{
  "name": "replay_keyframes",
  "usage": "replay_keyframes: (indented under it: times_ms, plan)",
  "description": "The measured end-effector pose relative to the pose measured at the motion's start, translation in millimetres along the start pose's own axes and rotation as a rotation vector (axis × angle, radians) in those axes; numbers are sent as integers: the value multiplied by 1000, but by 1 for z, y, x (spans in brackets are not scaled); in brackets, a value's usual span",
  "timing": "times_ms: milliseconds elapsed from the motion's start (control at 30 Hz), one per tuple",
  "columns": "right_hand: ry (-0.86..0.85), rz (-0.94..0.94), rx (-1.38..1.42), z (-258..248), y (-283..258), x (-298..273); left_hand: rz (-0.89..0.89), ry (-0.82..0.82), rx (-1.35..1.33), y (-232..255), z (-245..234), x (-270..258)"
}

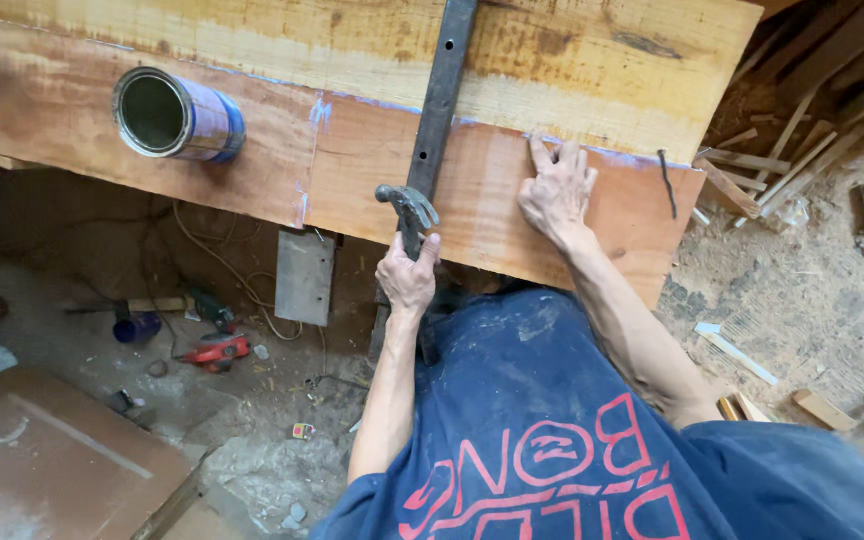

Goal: The person hammers nails into a wooden board using a hammer. They also apply a white substance to the board with a brush and use a metal bar to align the wood.

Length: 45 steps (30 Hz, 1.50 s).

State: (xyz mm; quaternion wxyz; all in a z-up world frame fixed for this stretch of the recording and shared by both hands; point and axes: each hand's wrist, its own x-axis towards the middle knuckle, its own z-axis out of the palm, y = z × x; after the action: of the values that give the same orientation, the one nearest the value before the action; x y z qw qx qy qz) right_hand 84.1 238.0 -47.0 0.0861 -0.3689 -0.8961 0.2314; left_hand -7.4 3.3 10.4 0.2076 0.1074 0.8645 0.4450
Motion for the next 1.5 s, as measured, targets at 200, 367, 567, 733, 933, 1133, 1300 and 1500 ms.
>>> replay_keyframes:
  times_ms: [200, 367, 567, 733, 933, 1133, 1300, 1500]
  plan:
    - [-255, 2, 285, -6, -24, 14, -12, 32, -103, -5, 0, 1]
    - [-420, -35, 706, -6, -55, 12, -93, 115, -654, -23, -10, -15]
    - [-507, -452, 428, 59, -157, 63, -188, 476, -716, -54, -50, -60]
    - [-431, -682, -48, 136, -215, 116, -283, 755, -797, -79, -69, -124]
    - [-343, -944, -350, 156, -206, 94, -342, 1070, -863, -102, -62, -168]
    - [-692, -1031, -250, 81, -195, 64, -312, 1069, -919, -102, -69, -144]
    - [-893, -720, 272, 7, -167, -1, -206, 897, -957, -74, -76, -85]
    - [-1053, -391, 993, -29, -129, -83, -133, 547, -842, 7, -22, -7]
